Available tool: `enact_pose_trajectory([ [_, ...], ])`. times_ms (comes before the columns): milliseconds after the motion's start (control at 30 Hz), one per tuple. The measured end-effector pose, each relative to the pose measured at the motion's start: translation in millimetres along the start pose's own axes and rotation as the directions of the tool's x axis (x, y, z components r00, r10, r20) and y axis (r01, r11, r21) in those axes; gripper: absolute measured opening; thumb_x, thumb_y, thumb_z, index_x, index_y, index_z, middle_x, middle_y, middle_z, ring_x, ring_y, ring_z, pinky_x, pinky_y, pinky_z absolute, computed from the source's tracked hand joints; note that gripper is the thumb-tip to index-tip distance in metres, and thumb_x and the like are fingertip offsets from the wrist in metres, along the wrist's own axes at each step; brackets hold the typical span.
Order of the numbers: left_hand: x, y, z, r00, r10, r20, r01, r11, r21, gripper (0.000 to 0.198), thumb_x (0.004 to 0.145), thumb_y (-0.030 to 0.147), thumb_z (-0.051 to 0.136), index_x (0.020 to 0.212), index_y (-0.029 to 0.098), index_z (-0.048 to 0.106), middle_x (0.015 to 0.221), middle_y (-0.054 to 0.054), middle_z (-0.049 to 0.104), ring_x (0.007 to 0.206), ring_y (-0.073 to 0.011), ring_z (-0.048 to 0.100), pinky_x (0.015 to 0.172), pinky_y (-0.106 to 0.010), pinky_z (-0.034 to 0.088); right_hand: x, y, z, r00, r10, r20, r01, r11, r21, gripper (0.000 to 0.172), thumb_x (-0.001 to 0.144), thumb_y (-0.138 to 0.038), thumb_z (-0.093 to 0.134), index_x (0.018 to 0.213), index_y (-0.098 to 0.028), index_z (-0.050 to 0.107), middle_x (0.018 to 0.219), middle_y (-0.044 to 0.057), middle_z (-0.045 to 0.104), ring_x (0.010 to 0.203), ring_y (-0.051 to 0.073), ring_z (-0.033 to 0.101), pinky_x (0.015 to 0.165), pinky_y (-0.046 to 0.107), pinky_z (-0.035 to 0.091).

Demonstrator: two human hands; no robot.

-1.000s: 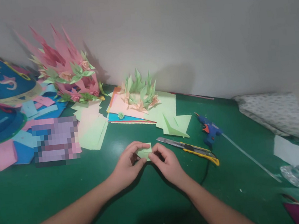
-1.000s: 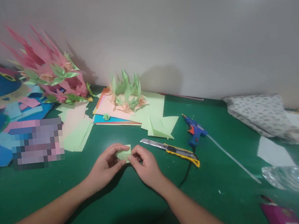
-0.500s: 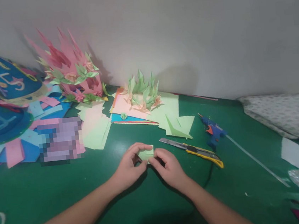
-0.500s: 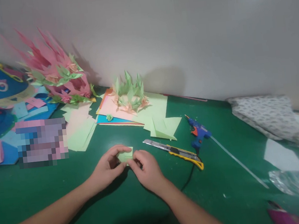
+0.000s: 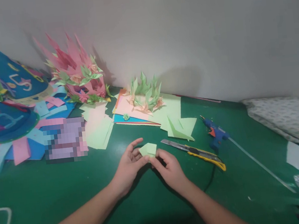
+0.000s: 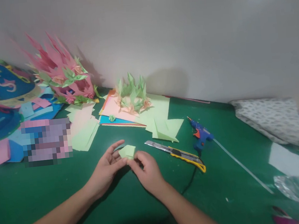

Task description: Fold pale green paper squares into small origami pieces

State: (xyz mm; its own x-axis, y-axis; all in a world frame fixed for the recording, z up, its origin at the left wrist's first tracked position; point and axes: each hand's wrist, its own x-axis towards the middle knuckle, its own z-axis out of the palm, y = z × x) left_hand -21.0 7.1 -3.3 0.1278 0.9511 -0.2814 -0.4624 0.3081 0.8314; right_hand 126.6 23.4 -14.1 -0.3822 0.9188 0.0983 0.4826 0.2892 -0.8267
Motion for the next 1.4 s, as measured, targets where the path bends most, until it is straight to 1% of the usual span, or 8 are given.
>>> enact_pose_trajectory([
  [200, -1, 10, -6.6, 1.0, -0.004, -0.027, 0.007, 0.992, 0.129, 0.042, 0.068, 0.017, 0.065, 0.106, 0.019, 0.048, 0.076, 0.001, 0.055, 0.07, -0.0088, 0.052, 0.066, -0.019, 0.042, -1, 4, 4, 0.999, -0.037, -0.03, 0.04, 0.995, 0.087, 0.012, 0.077, -0.029, 0.058, 0.079, -0.019, 0.051, 0.064, -0.002, 0.05, 0.059, 0.012, 0.048, 0.056, 0.024, 0.04],
  [300, 3, 16, -9.9, 0.999, 0.02, -0.031, -0.014, 0.98, 0.198, 0.04, 0.067, 0.016, 0.065, 0.104, 0.018, 0.047, 0.076, 0.002, 0.054, 0.067, -0.0081, 0.051, 0.061, -0.018, 0.041, 0, 7, 4, 0.985, -0.047, -0.165, 0.086, 0.967, 0.239, 0.037, 0.071, -0.023, 0.064, 0.103, -0.022, 0.044, 0.086, 0.002, 0.056, 0.07, 0.014, 0.053, 0.063, 0.026, 0.046],
  [367, 5, 17, -10.9, 1.0, -0.011, 0.015, 0.007, 0.976, 0.219, 0.039, 0.067, 0.015, 0.064, 0.102, 0.017, 0.048, 0.08, 0.001, 0.055, 0.07, -0.0087, 0.051, 0.061, -0.019, 0.041, 1, 7, 2, 0.982, -0.09, -0.168, 0.128, 0.964, 0.231, 0.039, 0.074, -0.019, 0.061, 0.109, -0.024, 0.045, 0.104, 0.007, 0.055, 0.081, 0.016, 0.055, 0.071, 0.03, 0.047],
  [500, 5, 15, -10.8, 0.998, -0.029, 0.058, 0.013, 0.964, 0.264, 0.03, 0.069, 0.018, 0.062, 0.097, 0.017, 0.051, 0.082, 0.0, 0.054, 0.069, -0.0086, 0.05, 0.061, -0.019, 0.041, 2, 4, -3, 0.982, -0.164, -0.088, 0.171, 0.982, 0.077, 0.015, 0.078, -0.021, 0.057, 0.093, -0.024, 0.059, 0.099, 0.007, 0.059, 0.092, 0.02, 0.055, 0.078, 0.033, 0.045],
  [700, 3, 13, -10.1, 1.0, 0.026, -0.006, -0.022, 0.935, 0.354, 0.023, 0.071, 0.029, 0.061, 0.09, 0.017, 0.056, 0.071, 0.002, 0.052, 0.065, -0.0092, 0.047, 0.06, -0.02, 0.038, 1, -1, -3, 0.976, -0.164, -0.14, 0.17, 0.985, 0.033, 0.006, 0.077, -0.02, 0.058, 0.082, -0.022, 0.059, 0.086, 0.004, 0.062, 0.085, 0.019, 0.058, 0.075, 0.031, 0.046],
  [833, 3, 10, -9.5, 0.998, 0.054, -0.042, -0.033, 0.916, 0.4, 0.024, 0.073, 0.032, 0.059, 0.091, 0.017, 0.055, 0.071, 0.002, 0.051, 0.059, -0.0088, 0.044, 0.054, -0.02, 0.036, -1, -3, -1, 0.981, -0.144, -0.134, 0.146, 0.989, 0.009, 0.01, 0.075, -0.022, 0.061, 0.084, -0.022, 0.057, 0.085, 0.005, 0.063, 0.081, 0.02, 0.058, 0.073, 0.032, 0.046],
  [1000, 3, 8, -8.3, 0.991, 0.127, -0.04, -0.098, 0.898, 0.43, 0.019, 0.077, 0.029, 0.053, 0.093, 0.018, 0.053, 0.084, -0.001, 0.052, 0.074, -0.012, 0.049, 0.064, -0.022, 0.043, -1, -2, 0, 0.986, -0.102, -0.132, 0.105, 0.994, 0.012, 0.008, 0.076, -0.022, 0.059, 0.084, -0.022, 0.059, 0.083, 0.003, 0.065, 0.078, 0.017, 0.059, 0.071, 0.029, 0.047],
  [1400, 2, 7, -7.1, 0.995, 0.089, -0.054, -0.059, 0.906, 0.419, 0.02, 0.073, 0.031, 0.058, 0.086, 0.017, 0.054, 0.083, -0.002, 0.055, 0.08, -0.015, 0.052, 0.07, -0.025, 0.043, 1, -2, -3, 0.971, -0.197, -0.135, 0.2, 0.98, 0.008, 0.013, 0.077, -0.02, 0.06, 0.088, -0.025, 0.063, 0.085, 0.004, 0.066, 0.082, 0.019, 0.059, 0.075, 0.035, 0.047],
])
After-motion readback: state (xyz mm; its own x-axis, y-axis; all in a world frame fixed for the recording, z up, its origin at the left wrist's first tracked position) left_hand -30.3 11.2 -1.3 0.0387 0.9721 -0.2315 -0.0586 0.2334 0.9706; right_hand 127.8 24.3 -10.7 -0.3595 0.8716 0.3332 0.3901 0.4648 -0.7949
